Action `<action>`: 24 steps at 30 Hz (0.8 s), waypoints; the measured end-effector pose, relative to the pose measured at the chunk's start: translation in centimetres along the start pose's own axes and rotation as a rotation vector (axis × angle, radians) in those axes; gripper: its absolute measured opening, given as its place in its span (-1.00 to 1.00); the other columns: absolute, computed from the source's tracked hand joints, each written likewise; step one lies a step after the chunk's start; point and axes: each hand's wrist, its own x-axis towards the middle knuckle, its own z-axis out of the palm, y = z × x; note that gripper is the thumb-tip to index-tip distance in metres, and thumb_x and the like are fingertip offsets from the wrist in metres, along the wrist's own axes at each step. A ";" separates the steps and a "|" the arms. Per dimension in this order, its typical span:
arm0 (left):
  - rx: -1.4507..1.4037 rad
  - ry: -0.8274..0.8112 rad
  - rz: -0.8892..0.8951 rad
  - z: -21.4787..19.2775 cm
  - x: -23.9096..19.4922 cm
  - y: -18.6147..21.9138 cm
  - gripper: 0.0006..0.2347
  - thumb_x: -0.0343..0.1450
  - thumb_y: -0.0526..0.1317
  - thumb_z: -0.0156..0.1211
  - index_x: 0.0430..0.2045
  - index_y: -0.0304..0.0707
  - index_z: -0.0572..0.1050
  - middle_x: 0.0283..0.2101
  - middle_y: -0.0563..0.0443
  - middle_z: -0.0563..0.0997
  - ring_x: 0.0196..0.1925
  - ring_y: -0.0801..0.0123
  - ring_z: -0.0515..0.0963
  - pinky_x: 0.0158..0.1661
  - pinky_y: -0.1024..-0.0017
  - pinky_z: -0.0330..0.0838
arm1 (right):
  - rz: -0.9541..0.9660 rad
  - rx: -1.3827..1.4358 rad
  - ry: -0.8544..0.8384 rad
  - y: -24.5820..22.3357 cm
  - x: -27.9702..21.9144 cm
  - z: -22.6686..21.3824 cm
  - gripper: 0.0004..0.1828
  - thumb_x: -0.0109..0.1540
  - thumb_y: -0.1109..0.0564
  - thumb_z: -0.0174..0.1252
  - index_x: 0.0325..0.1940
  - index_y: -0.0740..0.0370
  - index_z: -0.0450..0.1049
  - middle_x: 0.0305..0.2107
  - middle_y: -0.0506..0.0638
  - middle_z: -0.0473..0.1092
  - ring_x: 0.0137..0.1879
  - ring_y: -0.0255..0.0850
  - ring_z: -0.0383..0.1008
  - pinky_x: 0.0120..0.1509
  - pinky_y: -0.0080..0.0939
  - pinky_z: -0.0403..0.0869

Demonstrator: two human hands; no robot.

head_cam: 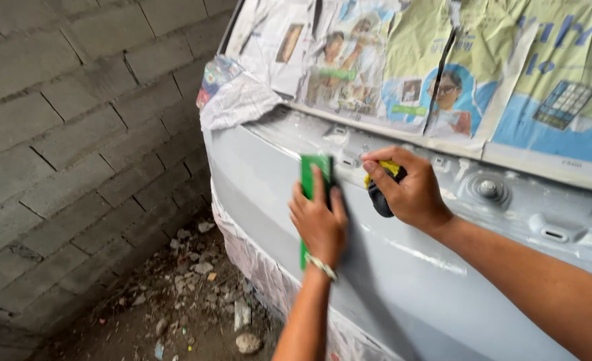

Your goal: The person sands the surface of a car bumper using a green sanding block and a yellow sponge. They repeatedly dip the sponge into a bucket of water and wipe the area while sanding. The bumper is partially covered with newspaper to protect adjacent areas.

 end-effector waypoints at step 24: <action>0.177 0.088 -0.127 2.0 3.3 -10.6 -0.49 0.55 0.07 0.03 0.45 0.14 0.18 0.32 -0.47 0.31 0.26 -0.27 0.35 0.23 -0.14 0.20 | 0.301 0.257 -0.155 6.2 1.4 3.0 -0.67 0.39 -0.03 0.09 -0.22 0.32 0.50 -0.40 -0.04 0.49 -0.27 -0.34 0.45 -0.15 -0.29 0.46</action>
